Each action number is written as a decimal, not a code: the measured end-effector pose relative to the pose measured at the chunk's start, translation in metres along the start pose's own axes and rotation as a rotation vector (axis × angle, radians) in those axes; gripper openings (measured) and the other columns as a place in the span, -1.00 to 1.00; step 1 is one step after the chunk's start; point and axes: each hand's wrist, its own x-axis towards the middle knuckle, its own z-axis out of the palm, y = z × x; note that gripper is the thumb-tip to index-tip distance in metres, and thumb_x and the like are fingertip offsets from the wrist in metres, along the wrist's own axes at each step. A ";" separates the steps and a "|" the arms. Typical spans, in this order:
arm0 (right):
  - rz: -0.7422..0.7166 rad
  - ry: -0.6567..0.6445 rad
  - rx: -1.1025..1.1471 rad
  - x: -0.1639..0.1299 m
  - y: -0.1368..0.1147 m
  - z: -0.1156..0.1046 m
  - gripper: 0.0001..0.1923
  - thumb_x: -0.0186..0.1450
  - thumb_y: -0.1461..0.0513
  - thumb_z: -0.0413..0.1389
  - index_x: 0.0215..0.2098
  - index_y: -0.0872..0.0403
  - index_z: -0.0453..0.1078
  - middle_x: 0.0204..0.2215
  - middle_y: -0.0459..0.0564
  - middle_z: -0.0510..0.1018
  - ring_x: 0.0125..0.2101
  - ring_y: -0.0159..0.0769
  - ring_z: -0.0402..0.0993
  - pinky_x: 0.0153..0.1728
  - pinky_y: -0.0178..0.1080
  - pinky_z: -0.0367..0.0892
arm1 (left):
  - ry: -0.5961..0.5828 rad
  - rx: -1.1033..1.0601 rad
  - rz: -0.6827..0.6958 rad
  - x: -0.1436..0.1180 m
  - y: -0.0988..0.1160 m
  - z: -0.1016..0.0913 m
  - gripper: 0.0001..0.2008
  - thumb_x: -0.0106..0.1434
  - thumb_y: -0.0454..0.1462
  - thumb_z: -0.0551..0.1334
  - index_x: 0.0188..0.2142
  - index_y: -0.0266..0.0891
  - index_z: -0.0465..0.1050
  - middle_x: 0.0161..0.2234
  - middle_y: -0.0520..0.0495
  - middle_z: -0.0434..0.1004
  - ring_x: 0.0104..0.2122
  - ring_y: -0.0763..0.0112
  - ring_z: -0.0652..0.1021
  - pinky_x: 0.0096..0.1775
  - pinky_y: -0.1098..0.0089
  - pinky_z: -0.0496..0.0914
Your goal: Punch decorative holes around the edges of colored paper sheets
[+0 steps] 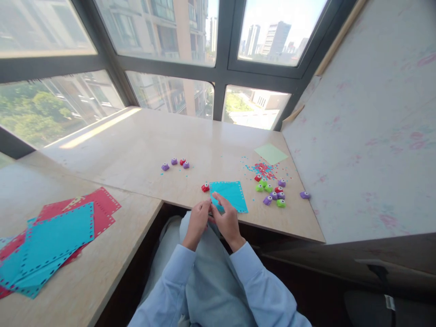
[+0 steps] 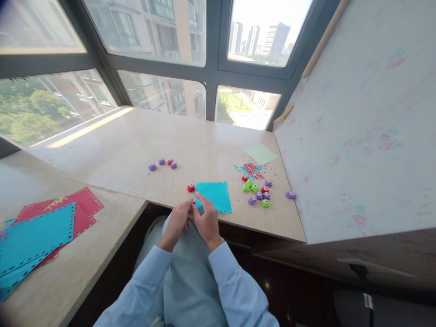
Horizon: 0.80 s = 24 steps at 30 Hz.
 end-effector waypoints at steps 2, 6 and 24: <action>0.059 -0.011 0.146 0.003 -0.005 -0.005 -0.64 0.32 0.17 0.12 0.07 0.07 0.41 0.02 0.12 0.55 0.02 -0.18 0.49 0.01 -0.12 0.43 | -0.025 -0.068 -0.078 0.003 0.005 -0.002 -0.67 0.24 -0.01 0.12 -0.32 -0.24 0.42 -0.42 -0.09 0.53 -0.64 0.43 0.50 -0.71 0.51 0.06; 0.129 0.042 0.246 0.026 -0.003 -0.015 -0.66 0.31 0.14 0.11 0.00 0.10 0.42 -0.10 0.14 0.60 -0.12 -0.20 0.57 -0.10 -0.15 0.48 | 0.005 -0.069 -0.153 0.004 0.012 -0.004 -0.56 0.09 -0.18 0.30 -0.06 -0.30 0.34 -0.33 -0.12 0.57 -0.58 0.40 0.56 -0.71 0.54 0.05; -0.085 -0.605 -0.670 0.120 -0.008 0.016 -0.93 0.30 0.26 0.18 -0.31 0.10 0.49 -0.30 0.11 0.63 -0.24 -0.22 0.55 -0.31 -0.31 0.28 | 0.046 0.168 -0.061 0.001 0.005 0.009 -0.69 0.17 -0.35 0.19 -0.06 -0.29 0.29 -0.37 -0.06 0.48 -0.59 0.38 0.54 -0.71 0.51 0.22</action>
